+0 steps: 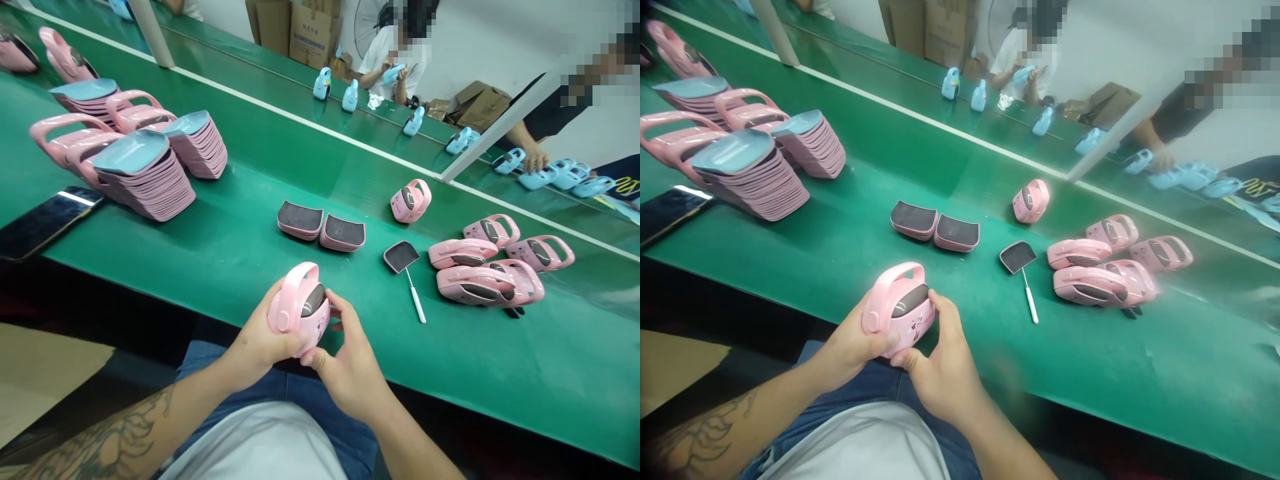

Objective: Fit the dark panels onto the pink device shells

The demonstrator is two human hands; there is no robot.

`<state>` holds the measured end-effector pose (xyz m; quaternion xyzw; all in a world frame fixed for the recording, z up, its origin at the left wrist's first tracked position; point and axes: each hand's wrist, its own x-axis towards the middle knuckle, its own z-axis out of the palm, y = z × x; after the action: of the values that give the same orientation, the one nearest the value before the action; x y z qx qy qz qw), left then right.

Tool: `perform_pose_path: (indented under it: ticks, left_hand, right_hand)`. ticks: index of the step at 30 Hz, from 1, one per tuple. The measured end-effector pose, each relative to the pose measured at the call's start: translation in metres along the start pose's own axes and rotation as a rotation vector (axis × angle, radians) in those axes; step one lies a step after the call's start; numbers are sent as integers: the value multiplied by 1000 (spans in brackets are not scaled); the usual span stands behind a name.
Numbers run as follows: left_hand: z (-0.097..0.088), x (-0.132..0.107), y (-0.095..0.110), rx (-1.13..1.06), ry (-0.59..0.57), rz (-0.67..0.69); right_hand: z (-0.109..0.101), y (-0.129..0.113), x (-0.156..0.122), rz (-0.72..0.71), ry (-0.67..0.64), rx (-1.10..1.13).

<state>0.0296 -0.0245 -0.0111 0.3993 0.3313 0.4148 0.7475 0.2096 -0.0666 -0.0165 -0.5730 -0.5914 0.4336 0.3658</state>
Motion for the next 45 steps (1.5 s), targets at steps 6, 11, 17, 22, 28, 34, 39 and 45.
perform_pose_path:
  ticks: [6,11,17,22,28,34,39,45]
  left_hand:
    - [-13,3,11,-74,-16,-155]
    - [-16,11,19,-191,112,-383]
    - [-13,15,20,-133,163,-524]
    - [-10,19,19,-180,224,-548]
    - [-26,21,21,-261,139,-592]
    - [-37,21,23,-398,120,-413]
    - [-36,21,21,-395,175,-242]
    - [-37,24,18,-370,164,-231]
  right_hand:
    - [-12,4,5,-147,-38,-82]
    - [-28,-2,17,-330,-58,-216]
    - [-36,-20,36,-313,-242,-226]
    - [-31,-22,42,-258,-273,-244]
    - [-21,-19,47,-249,-204,-275]
    - [-19,-3,44,189,-91,95]
    - [5,3,30,484,-459,786]
    - [19,-4,30,467,-409,990]
